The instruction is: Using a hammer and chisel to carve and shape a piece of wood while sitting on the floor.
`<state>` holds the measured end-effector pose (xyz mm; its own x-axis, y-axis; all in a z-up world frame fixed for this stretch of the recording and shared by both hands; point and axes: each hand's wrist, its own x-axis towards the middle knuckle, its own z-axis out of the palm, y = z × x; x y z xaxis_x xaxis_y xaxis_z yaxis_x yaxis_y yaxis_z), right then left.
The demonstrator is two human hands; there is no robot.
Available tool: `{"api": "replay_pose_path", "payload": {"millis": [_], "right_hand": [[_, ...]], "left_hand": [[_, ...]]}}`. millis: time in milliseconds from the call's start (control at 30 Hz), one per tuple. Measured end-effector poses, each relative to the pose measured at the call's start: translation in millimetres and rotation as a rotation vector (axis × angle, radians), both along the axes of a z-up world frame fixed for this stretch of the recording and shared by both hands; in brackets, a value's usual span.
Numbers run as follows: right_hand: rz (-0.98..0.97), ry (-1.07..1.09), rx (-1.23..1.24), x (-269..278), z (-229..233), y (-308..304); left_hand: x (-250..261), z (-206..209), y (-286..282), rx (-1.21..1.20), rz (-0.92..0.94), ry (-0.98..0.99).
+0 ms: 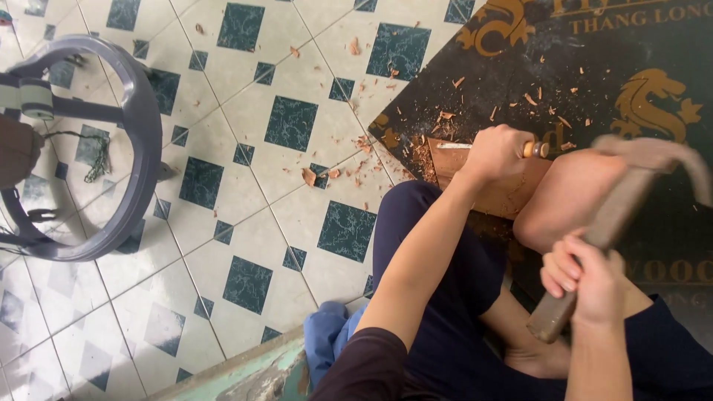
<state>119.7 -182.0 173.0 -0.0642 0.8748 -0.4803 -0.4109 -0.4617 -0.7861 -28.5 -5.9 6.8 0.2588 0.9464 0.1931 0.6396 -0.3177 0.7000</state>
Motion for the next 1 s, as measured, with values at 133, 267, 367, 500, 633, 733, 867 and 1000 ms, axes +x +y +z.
{"api": "replay_pose_path", "payload": {"millis": [133, 267, 367, 500, 633, 733, 867, 1000], "right_hand": [[-0.087, -0.048, 0.032, -5, 2, -2], [0.129, 0.115, -0.101, -23, -56, 0], [0.079, 0.064, -0.099, -31, -43, 15], [0.043, -0.043, 0.021, -16, -10, 6], [0.014, -0.078, 0.006, -9, 3, -1], [0.002, -0.127, 0.037, -3, 6, -4], [-0.011, -0.167, 0.021, 6, 8, -4], [-0.059, -0.159, 0.004, 5, 20, 6]], "left_hand": [[-2, 5, -4, -0.052, -0.008, 0.037], [-15, -2, -5, -0.052, 0.006, 0.108], [-31, -3, 11, -0.038, 0.046, 0.148], [-22, 4, 2, -0.009, 0.072, 0.044], [6, -6, -2, 0.012, -0.002, -0.004], [17, -9, -1, -0.017, 0.01, 0.002], [21, -8, -1, -0.025, 0.024, -0.005], [24, -2, 7, -0.133, 0.081, 0.032]]}}
